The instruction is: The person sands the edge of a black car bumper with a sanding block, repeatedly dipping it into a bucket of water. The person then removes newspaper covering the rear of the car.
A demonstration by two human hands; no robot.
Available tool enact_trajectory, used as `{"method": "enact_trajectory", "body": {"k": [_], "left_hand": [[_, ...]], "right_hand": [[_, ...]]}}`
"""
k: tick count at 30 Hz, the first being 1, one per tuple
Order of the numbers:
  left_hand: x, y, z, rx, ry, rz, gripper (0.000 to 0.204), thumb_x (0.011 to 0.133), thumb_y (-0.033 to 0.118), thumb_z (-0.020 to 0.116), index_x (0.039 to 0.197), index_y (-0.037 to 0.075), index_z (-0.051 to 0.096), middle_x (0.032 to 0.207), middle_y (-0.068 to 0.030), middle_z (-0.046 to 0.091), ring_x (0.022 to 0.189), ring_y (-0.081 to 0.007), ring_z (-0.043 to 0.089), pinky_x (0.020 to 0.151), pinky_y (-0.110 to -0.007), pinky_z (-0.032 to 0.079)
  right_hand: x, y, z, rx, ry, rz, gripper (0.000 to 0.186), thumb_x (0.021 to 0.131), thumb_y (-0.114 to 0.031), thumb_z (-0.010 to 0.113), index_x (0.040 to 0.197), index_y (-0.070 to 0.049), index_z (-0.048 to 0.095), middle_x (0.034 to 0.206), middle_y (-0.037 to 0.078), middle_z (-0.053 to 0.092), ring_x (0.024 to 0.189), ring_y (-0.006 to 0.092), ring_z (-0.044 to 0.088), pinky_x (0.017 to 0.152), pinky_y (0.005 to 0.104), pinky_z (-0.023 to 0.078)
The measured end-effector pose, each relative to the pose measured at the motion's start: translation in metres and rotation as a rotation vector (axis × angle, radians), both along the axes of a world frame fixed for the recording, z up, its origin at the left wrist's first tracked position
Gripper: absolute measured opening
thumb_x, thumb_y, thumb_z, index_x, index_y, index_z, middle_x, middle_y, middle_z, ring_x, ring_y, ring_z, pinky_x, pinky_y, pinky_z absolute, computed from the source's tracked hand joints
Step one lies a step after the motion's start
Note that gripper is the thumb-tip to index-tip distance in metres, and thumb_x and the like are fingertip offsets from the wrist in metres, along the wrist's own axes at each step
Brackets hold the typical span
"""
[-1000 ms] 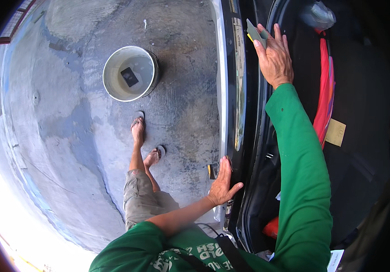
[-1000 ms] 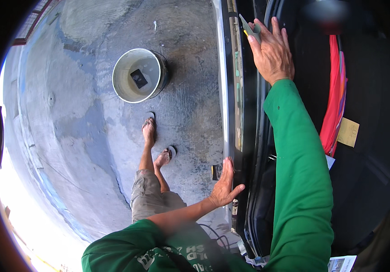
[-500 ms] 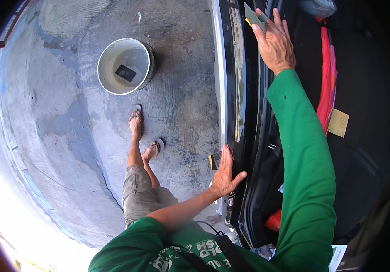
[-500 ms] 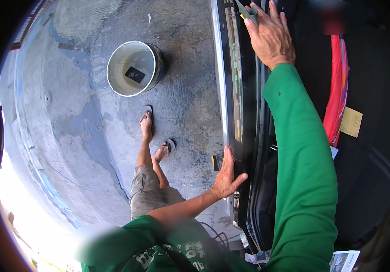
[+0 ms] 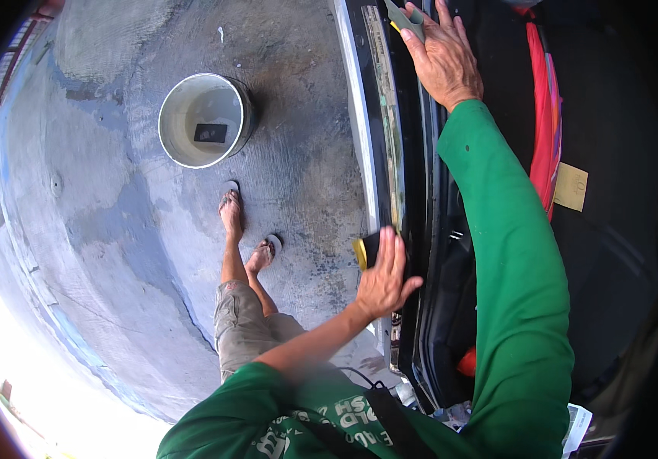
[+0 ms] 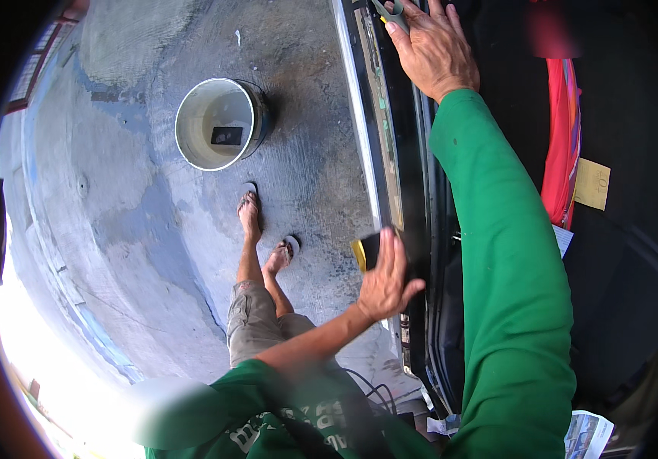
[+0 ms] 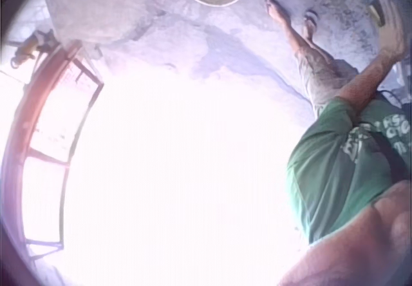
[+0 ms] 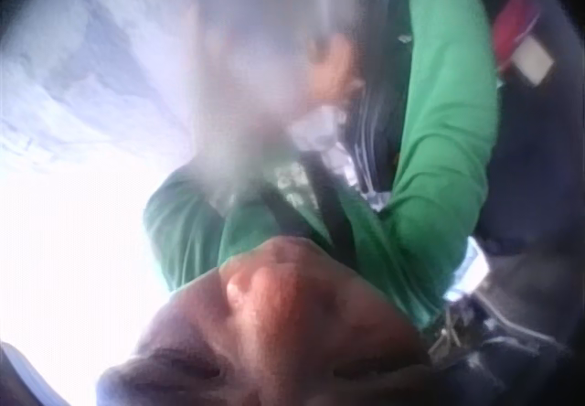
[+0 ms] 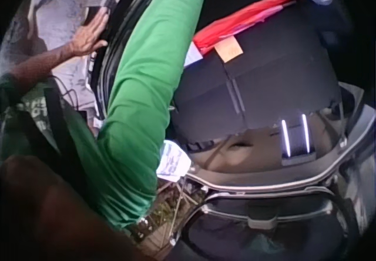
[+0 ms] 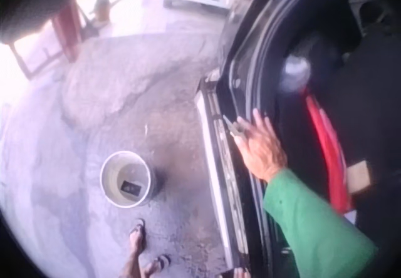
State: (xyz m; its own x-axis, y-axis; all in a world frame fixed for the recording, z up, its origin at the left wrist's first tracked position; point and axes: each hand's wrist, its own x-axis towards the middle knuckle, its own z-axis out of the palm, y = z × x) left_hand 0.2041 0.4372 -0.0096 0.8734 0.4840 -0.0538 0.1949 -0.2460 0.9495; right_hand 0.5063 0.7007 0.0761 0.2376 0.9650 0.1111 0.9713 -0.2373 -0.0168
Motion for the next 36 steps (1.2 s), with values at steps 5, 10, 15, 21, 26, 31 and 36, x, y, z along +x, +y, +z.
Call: {"method": "enact_trajectory", "body": {"k": [5,10,15,21,26,31,36], "left_hand": [[0.022,0.029,0.007,0.018,-0.004,-0.009,0.099,0.102,0.058,0.054,0.156,-0.018,0.020,0.163,-0.0443,0.016,0.155,-0.0547,0.017,0.120,-0.048,0.039],[0.094,0.154,0.004,0.208,-0.079,0.235,0.089,0.106,0.053,0.050,0.158,-0.014,0.022,0.163,-0.0402,0.021,0.154,-0.0531,0.023,0.120,-0.046,0.041],[-0.036,-0.025,-0.033,0.069,-0.205,-0.223,0.073,0.104,0.046,0.057,0.162,0.007,0.036,0.172,-0.0127,0.028,0.159,-0.0292,0.026,0.121,-0.046,0.040],[0.014,0.069,-0.053,0.236,-0.255,0.006,0.074,0.106,0.046,0.052,0.164,0.006,0.029,0.169,-0.0187,0.030,0.157,-0.0320,0.028,0.118,-0.042,0.043],[0.095,0.202,-0.036,0.359,-0.215,0.271,0.069,0.107,0.039,0.054,0.159,-0.002,0.035,0.165,-0.0269,0.033,0.155,-0.0386,0.031,0.114,-0.040,0.049],[-0.041,-0.013,-0.040,0.142,-0.224,-0.160,0.068,0.101,0.039,0.065,0.158,0.009,0.044,0.167,-0.0150,0.037,0.156,-0.0302,0.034,0.115,-0.048,0.046],[-0.032,0.009,-0.046,0.113,-0.282,-0.122,0.063,0.098,0.031,0.069,0.155,0.009,0.051,0.163,-0.0162,0.044,0.153,-0.0326,0.039,0.125,-0.051,0.033]], "right_hand": [[0.016,-0.006,0.004,0.010,-0.101,0.029,0.049,0.112,-0.038,0.037,0.145,-0.011,0.061,0.153,0.013,0.056,0.152,0.0431,0.034,0.128,0.0520,0.024],[0.004,-0.001,0.000,0.044,-0.083,0.037,0.049,0.112,-0.038,0.039,0.148,-0.013,0.059,0.152,0.012,0.057,0.151,0.0422,0.035,0.128,0.0510,0.024],[0.001,0.001,-0.003,0.039,-0.073,0.045,0.049,0.112,-0.040,0.038,0.148,-0.015,0.059,0.152,0.013,0.057,0.152,0.0423,0.035,0.127,0.0513,0.024],[0.013,-0.005,-0.001,0.053,-0.143,0.061,0.050,0.111,-0.041,0.039,0.148,-0.013,0.059,0.152,0.014,0.057,0.151,0.0430,0.035,0.127,0.0500,0.024],[0.004,-0.001,-0.008,0.055,-0.143,0.086,0.048,0.111,-0.039,0.039,0.149,-0.017,0.058,0.152,0.014,0.056,0.151,0.0431,0.035,0.127,0.0504,0.024],[0.000,-0.001,-0.009,0.029,-0.075,0.045,0.049,0.111,-0.040,0.038,0.153,-0.019,0.054,0.155,0.013,0.054,0.153,0.0420,0.033,0.127,0.0506,0.024],[0.012,-0.007,-0.003,0.033,-0.100,0.043,0.050,0.111,-0.041,0.038,0.152,-0.017,0.055,0.154,0.014,0.055,0.152,0.0422,0.034,0.127,0.0508,0.024]]}}
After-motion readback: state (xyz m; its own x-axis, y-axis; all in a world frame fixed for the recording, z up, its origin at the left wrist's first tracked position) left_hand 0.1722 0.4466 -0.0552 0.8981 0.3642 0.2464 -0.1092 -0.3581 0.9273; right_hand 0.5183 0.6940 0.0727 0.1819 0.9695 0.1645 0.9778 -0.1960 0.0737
